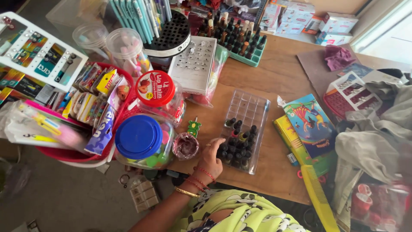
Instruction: Organize and clean nail polish bottles in a retail display.
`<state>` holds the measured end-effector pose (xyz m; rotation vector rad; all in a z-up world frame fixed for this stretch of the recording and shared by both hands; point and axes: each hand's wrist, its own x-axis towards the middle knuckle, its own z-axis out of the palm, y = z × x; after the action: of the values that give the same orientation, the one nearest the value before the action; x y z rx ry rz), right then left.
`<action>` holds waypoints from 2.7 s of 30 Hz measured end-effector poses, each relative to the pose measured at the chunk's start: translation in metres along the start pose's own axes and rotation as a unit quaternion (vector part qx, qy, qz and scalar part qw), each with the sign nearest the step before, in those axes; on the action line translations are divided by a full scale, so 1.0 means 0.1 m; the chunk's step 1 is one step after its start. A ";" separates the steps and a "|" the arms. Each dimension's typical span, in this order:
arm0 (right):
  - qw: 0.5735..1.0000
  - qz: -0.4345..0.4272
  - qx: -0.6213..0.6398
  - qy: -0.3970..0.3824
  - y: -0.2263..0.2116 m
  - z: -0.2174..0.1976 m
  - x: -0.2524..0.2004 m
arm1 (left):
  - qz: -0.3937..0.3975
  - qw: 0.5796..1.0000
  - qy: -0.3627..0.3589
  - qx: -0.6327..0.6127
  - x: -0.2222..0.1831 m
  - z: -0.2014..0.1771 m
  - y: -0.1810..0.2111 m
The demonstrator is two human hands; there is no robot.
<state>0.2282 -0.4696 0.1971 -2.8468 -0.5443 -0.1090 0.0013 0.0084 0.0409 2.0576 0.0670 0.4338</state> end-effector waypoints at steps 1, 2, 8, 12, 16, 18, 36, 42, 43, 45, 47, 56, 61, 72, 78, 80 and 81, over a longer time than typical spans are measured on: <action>1.000 -0.006 0.013 0.001 -0.35 0.02 0.01 | -0.001 1.000 0.000 0.007 -0.01 0.00 0.00; 1.000 -0.010 0.027 0.002 -0.68 0.06 0.00 | -0.002 1.000 -0.001 0.009 0.01 -0.02 0.02; 0.936 -0.288 -0.195 -0.042 -2.28 1.04 -0.22 | -0.010 0.999 0.036 0.039 0.07 -0.05 0.15; 0.952 -0.184 0.219 -0.107 -3.03 1.17 -0.12 | -0.044 0.997 0.062 0.034 0.11 0.01 0.06; 0.901 -0.379 0.195 -0.077 -3.22 1.44 0.08 | -0.115 0.987 0.093 0.066 0.20 0.13 -0.10; 0.899 -0.391 0.171 -0.098 -3.38 1.35 0.03 | -0.092 0.988 0.092 0.082 0.20 0.16 -0.18; 0.959 -0.242 0.115 -0.092 -3.21 1.81 0.71 | -0.010 0.993 -0.073 0.094 0.22 0.07 -0.13; 0.974 -0.164 0.059 -0.141 -3.26 2.15 0.74 | 0.022 0.982 -0.089 0.166 0.19 0.19 -0.35; 0.975 -0.170 0.038 -0.137 -3.28 2.16 0.74 | 0.019 0.979 -0.097 0.178 0.20 0.21 -0.37; 0.973 -0.186 0.039 -0.127 -3.28 2.12 0.67 | 0.013 0.979 -0.087 0.184 0.19 0.21 -0.36; 0.971 -0.203 0.041 -0.116 -3.29 2.11 0.62 | 0.007 0.979 -0.076 0.191 0.19 0.18 -0.28; 0.952 -0.265 0.138 -0.069 -3.26 2.00 0.49 | -0.053 0.974 -0.121 0.181 0.22 0.20 -0.08; 0.939 -0.252 0.208 -0.103 -3.27 1.89 0.47 | 0.045 0.954 -0.206 0.212 0.17 0.36 -0.25; 0.911 -0.308 0.124 -0.244 -2.92 1.67 0.25 | 0.133 0.922 -0.321 0.169 -0.12 0.93 -0.22; 0.862 -0.370 0.198 -0.284 -2.76 1.54 0.29 | 0.086 0.942 -0.320 0.046 -0.06 0.84 0.02; 0.855 -0.377 0.217 -0.283 -2.75 1.49 0.28 | 0.032 0.953 -0.297 -0.041 -0.07 0.74 0.06; 0.857 -0.375 0.218 -0.280 -2.75 1.50 0.27 | 0.030 0.953 -0.298 -0.031 -0.07 0.68 0.08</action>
<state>0.1554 -0.1749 0.1162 -2.0400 -1.5424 0.6433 0.0167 -0.0541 0.0158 2.0509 -0.3690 -0.1616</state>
